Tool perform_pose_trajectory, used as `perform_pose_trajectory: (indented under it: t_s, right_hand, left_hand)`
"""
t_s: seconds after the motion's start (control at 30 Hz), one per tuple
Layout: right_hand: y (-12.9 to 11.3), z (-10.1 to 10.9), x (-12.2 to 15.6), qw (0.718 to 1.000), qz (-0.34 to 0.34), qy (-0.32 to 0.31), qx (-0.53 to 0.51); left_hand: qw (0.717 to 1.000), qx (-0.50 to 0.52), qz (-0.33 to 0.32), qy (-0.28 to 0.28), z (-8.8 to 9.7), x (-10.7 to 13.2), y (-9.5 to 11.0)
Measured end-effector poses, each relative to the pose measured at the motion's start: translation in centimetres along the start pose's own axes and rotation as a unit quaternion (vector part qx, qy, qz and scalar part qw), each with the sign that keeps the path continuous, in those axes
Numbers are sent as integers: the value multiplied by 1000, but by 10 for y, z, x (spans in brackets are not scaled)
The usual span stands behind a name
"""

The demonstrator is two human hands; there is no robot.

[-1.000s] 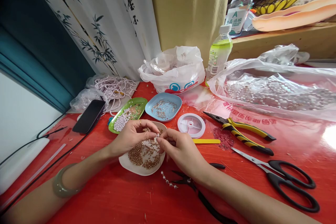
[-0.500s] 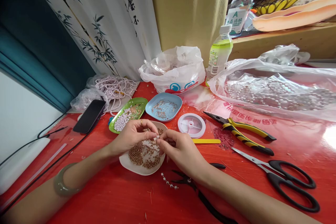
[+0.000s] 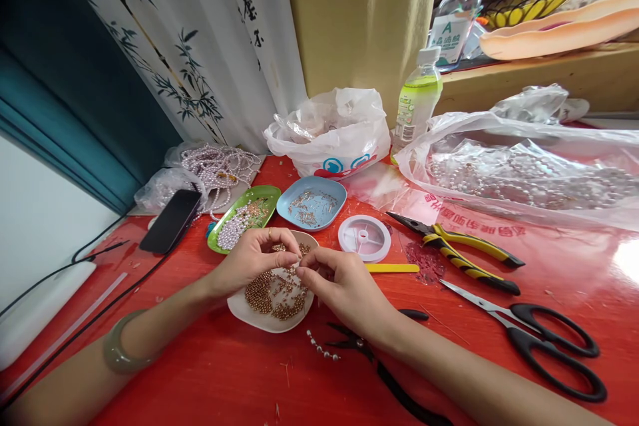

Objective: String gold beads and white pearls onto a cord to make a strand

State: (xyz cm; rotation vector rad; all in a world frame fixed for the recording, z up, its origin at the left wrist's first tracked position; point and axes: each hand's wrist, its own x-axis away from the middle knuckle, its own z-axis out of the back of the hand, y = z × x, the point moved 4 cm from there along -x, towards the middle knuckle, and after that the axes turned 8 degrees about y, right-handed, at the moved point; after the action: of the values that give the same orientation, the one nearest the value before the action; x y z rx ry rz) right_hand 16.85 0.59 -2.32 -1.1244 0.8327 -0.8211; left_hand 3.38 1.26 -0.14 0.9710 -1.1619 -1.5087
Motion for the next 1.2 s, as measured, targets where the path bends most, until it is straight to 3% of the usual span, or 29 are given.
perform_pose_trajectory:
  t_s: [0.2, 0.3, 0.5, 0.83, 1.2]
  right_hand:
    - [1, -2, 0, 1000, -17, 1, -9]
    - [0, -2, 0, 1000, -25, -3, -18]
    - [0, -1, 1, 999, -38, -4, -28]
    - [-5, 0, 0, 1000, -14, 8, -3]
    - [0, -3, 0, 999, -42, -8, -20]
  left_hand:
    - [999, -29, 14, 13, 3, -1, -7]
    - [991, -134, -10, 10, 4, -2, -8]
    - [938, -332, -86, -42, -1, 0, -5]
    - [917, -375, -110, -84, -3, 2, -6]
    - [912, -384, -125, -66, -3, 2, -6]
